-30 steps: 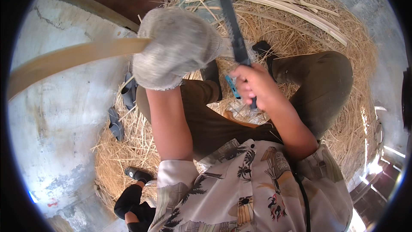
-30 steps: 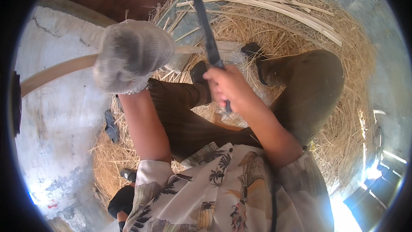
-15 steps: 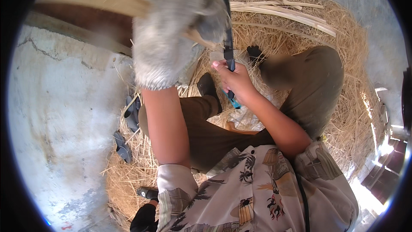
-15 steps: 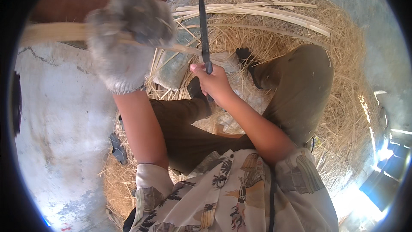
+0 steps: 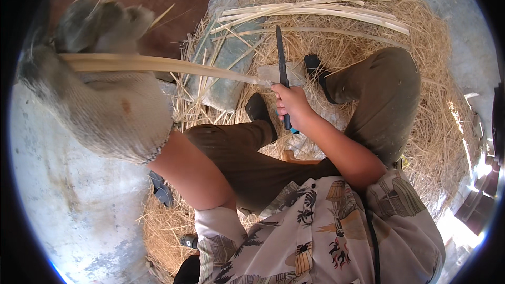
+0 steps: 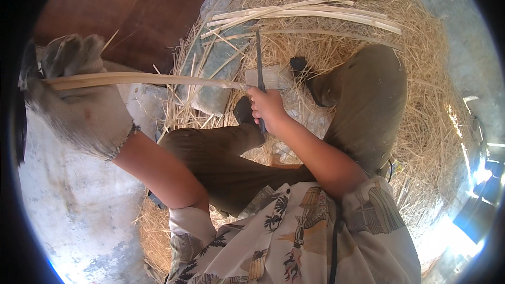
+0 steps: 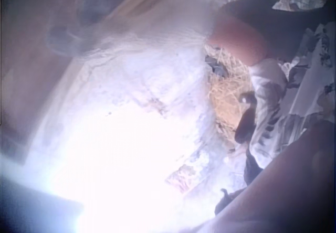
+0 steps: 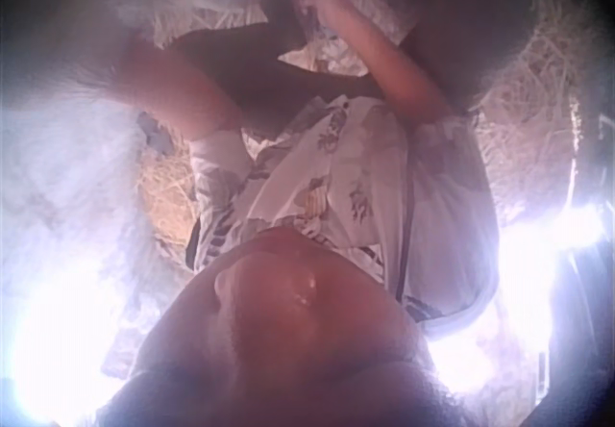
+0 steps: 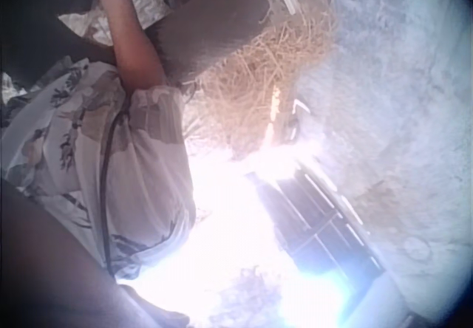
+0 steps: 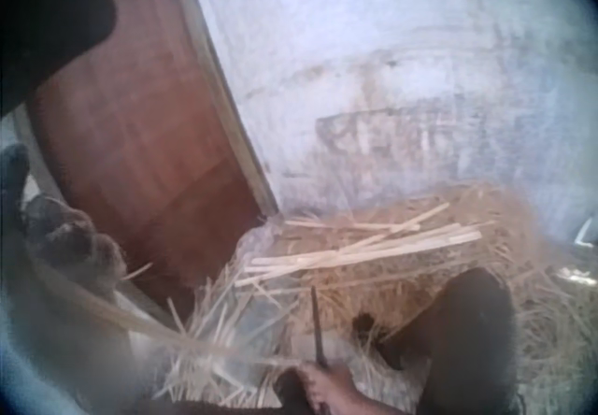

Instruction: The person sits on a straw-covered floor and uses a knife to shave and split a long bamboo stick. They hold the stick with a gloved left hand and repeatedly scrape along its length with the knife in their right hand, creating thin strips and refining the stick's shape.

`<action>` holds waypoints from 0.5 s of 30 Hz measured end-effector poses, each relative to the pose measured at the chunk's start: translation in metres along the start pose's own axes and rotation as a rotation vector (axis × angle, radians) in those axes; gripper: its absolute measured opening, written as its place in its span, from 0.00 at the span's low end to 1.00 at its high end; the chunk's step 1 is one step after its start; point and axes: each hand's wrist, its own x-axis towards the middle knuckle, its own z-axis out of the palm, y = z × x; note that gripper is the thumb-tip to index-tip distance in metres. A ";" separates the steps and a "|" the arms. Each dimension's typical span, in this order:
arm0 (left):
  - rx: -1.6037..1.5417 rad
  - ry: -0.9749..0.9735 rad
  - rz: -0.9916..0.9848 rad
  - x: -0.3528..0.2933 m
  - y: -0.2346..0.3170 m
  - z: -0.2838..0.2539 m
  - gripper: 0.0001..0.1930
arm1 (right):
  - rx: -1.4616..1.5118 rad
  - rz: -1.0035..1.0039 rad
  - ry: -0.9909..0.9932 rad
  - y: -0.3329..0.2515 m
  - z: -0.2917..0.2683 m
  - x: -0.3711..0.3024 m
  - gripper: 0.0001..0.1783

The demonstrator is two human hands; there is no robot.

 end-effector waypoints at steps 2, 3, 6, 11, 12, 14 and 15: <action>0.055 0.061 0.037 0.004 0.000 0.017 0.18 | 0.005 -0.006 0.001 -0.002 0.000 -0.001 0.16; 0.110 0.131 0.075 0.005 -0.001 0.027 0.18 | 0.022 -0.009 -0.001 -0.001 -0.001 0.001 0.15; 0.314 0.360 0.179 0.012 0.009 0.042 0.18 | 0.068 -0.012 -0.001 0.001 -0.003 0.003 0.15; -0.032 0.010 -0.053 0.002 0.065 -0.041 0.15 | 0.109 -0.008 0.061 -0.004 -0.003 0.001 0.14; 0.064 0.069 -0.024 -0.001 0.078 -0.036 0.15 | 0.122 -0.003 0.066 -0.004 -0.004 0.000 0.14; 0.134 0.129 0.069 -0.001 0.092 -0.029 0.15 | 0.143 0.011 0.074 -0.004 -0.004 -0.001 0.14; 0.105 0.127 0.132 -0.001 0.094 -0.026 0.15 | 0.153 0.017 0.080 -0.004 -0.004 -0.002 0.14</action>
